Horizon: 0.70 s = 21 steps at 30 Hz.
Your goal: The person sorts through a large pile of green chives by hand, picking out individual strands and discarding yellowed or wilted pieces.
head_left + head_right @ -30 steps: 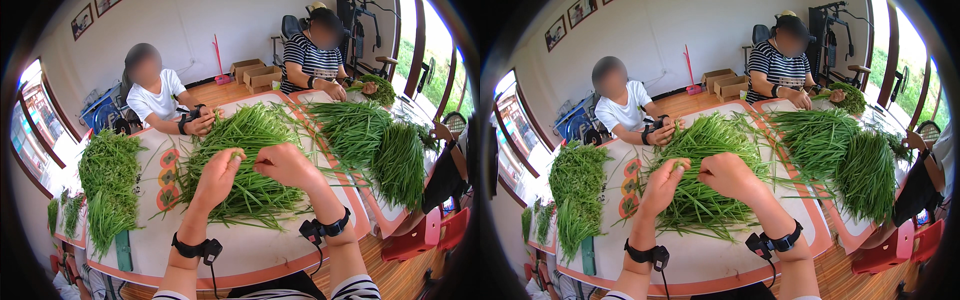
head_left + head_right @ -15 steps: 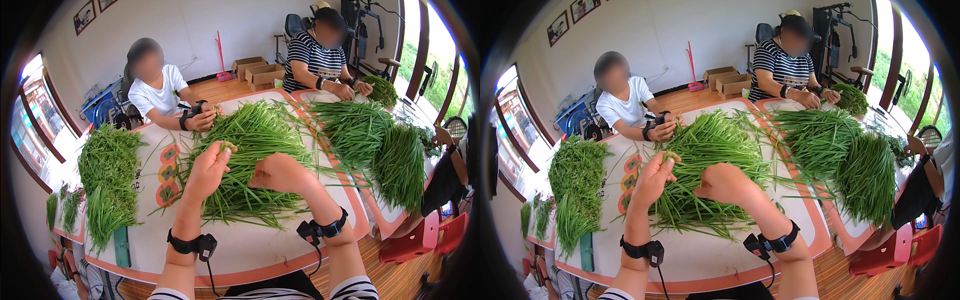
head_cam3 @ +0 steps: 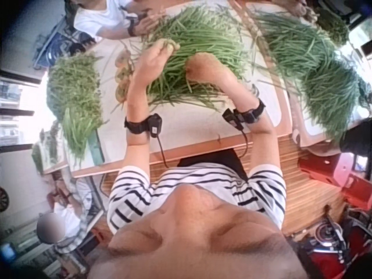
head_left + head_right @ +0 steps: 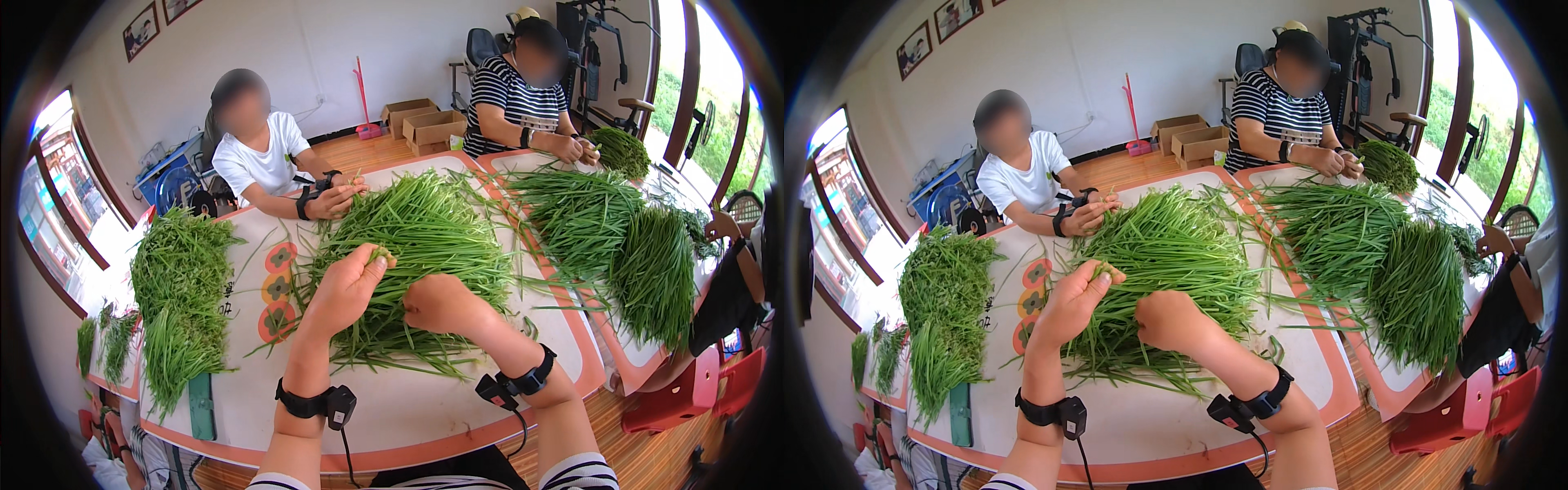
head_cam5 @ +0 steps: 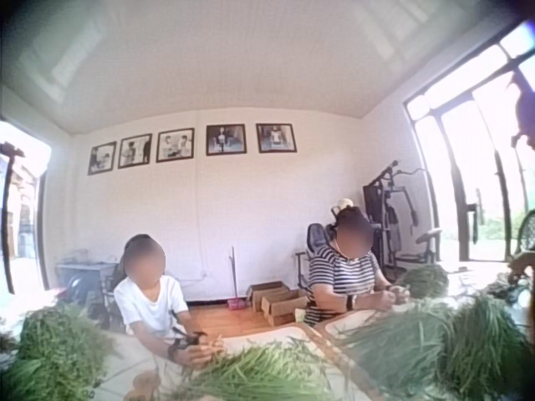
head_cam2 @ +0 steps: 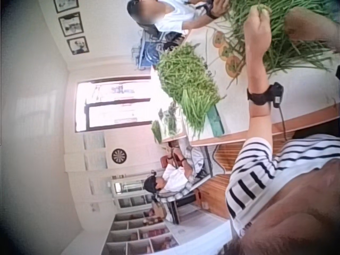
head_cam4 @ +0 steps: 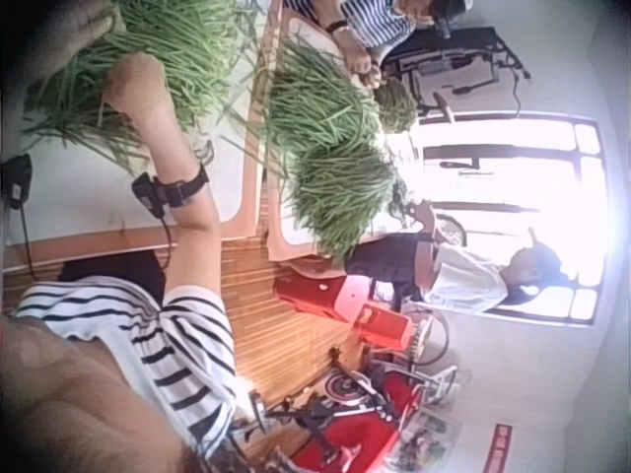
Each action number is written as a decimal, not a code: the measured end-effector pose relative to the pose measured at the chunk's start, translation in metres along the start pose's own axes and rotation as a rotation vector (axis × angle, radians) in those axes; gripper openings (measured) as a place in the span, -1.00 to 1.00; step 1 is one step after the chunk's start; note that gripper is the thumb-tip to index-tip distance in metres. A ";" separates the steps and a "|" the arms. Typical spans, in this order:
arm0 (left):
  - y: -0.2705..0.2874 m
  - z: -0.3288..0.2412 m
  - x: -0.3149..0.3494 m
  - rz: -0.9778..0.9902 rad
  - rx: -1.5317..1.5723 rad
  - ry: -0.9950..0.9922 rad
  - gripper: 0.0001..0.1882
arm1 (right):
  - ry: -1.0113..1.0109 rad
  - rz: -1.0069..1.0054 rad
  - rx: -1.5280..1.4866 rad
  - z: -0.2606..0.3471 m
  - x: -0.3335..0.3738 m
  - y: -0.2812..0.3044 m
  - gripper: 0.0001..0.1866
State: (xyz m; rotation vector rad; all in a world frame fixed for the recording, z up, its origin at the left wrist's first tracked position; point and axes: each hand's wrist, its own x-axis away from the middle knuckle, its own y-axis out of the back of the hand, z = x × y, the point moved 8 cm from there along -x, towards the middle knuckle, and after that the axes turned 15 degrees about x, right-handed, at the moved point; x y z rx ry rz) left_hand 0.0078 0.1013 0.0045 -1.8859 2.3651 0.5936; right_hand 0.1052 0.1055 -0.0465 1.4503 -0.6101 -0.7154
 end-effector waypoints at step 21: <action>0.025 0.001 0.003 -0.057 -0.057 0.048 -0.77 | -0.033 -0.250 -0.475 -0.057 0.033 0.071 -0.80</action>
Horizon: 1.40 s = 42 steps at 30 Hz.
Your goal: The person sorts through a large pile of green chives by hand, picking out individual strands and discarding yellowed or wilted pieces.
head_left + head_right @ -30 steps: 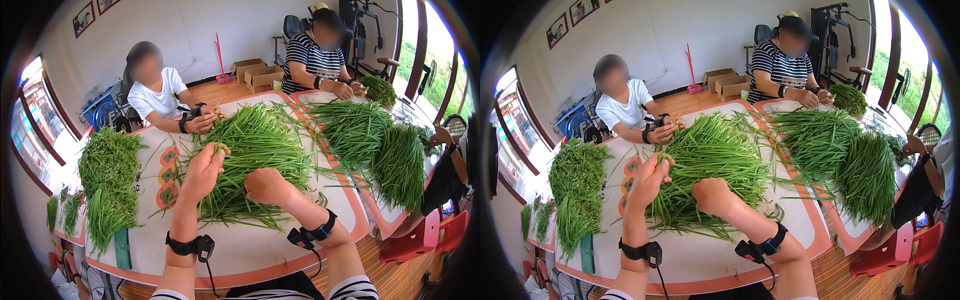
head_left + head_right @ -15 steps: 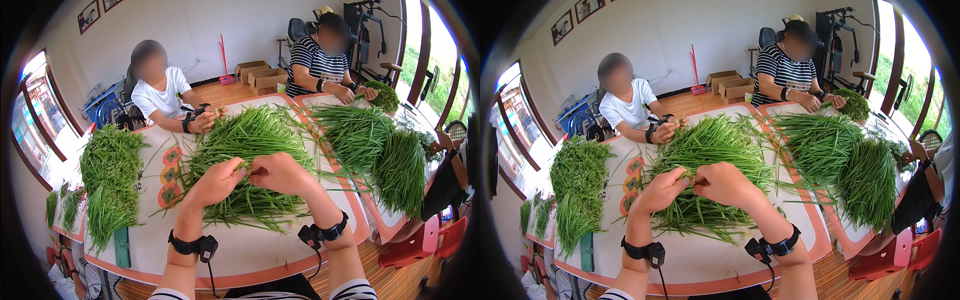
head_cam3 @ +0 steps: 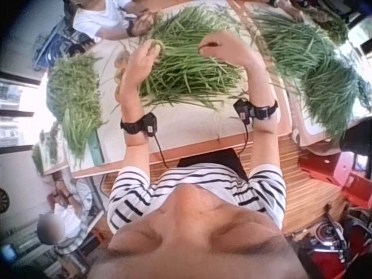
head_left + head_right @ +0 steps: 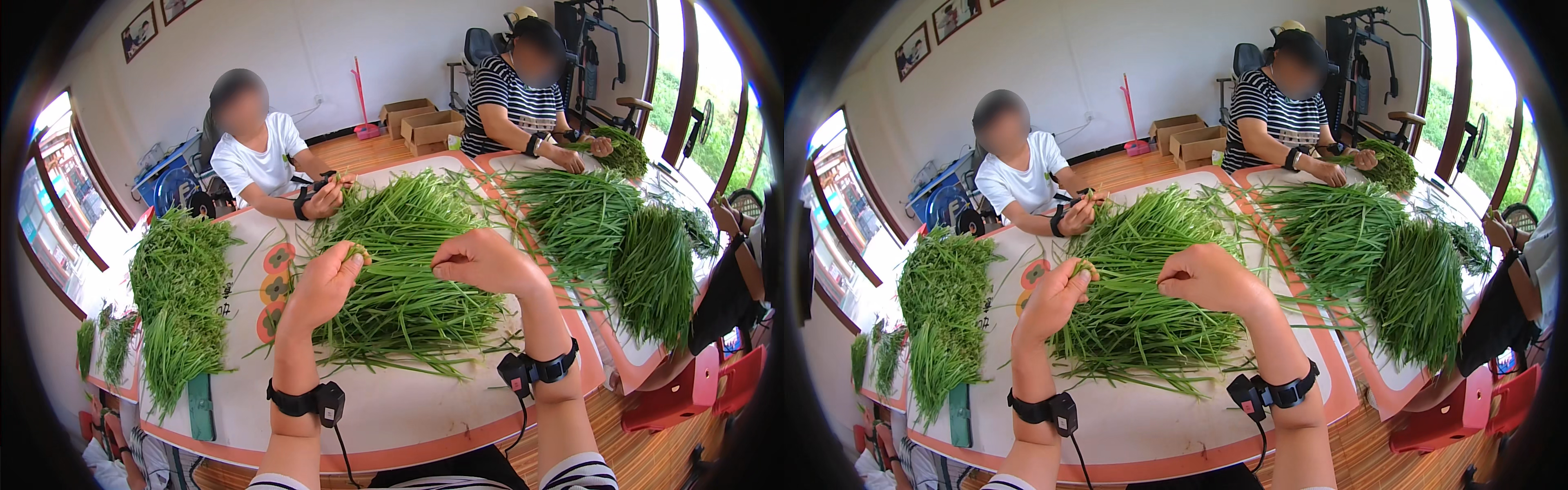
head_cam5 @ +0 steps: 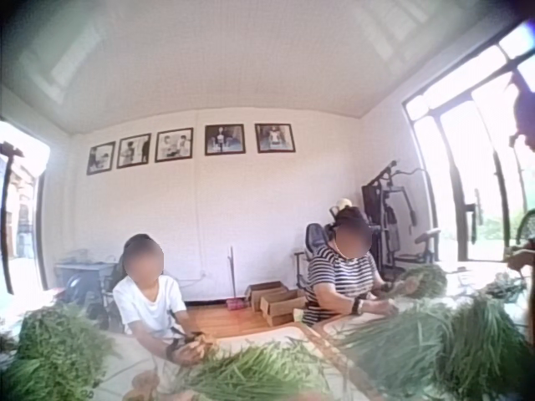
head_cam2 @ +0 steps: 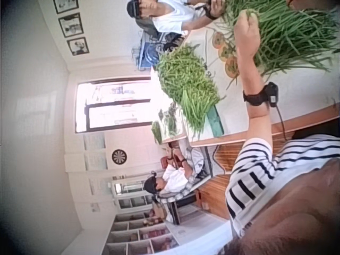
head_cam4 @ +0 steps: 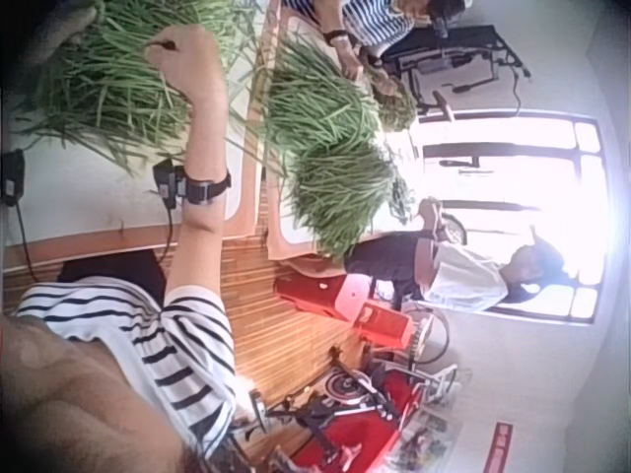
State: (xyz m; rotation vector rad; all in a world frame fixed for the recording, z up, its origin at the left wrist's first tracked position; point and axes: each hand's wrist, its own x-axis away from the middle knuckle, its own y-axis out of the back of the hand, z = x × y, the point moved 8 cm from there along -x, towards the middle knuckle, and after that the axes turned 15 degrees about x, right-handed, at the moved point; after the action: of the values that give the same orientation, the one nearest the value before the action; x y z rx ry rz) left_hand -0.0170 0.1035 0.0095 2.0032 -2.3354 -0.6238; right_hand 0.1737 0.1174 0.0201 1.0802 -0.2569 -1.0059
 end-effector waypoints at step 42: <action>-0.078 0.012 0.000 0.284 0.279 0.057 -0.74 | -0.040 -0.022 -0.002 0.010 -0.001 0.002 -0.72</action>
State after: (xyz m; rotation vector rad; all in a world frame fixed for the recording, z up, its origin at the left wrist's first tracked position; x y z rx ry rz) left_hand 0.0538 0.0990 -0.0250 1.6943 -2.7257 -0.2363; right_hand 0.1677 0.1117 0.0266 1.0641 -0.2763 -1.0482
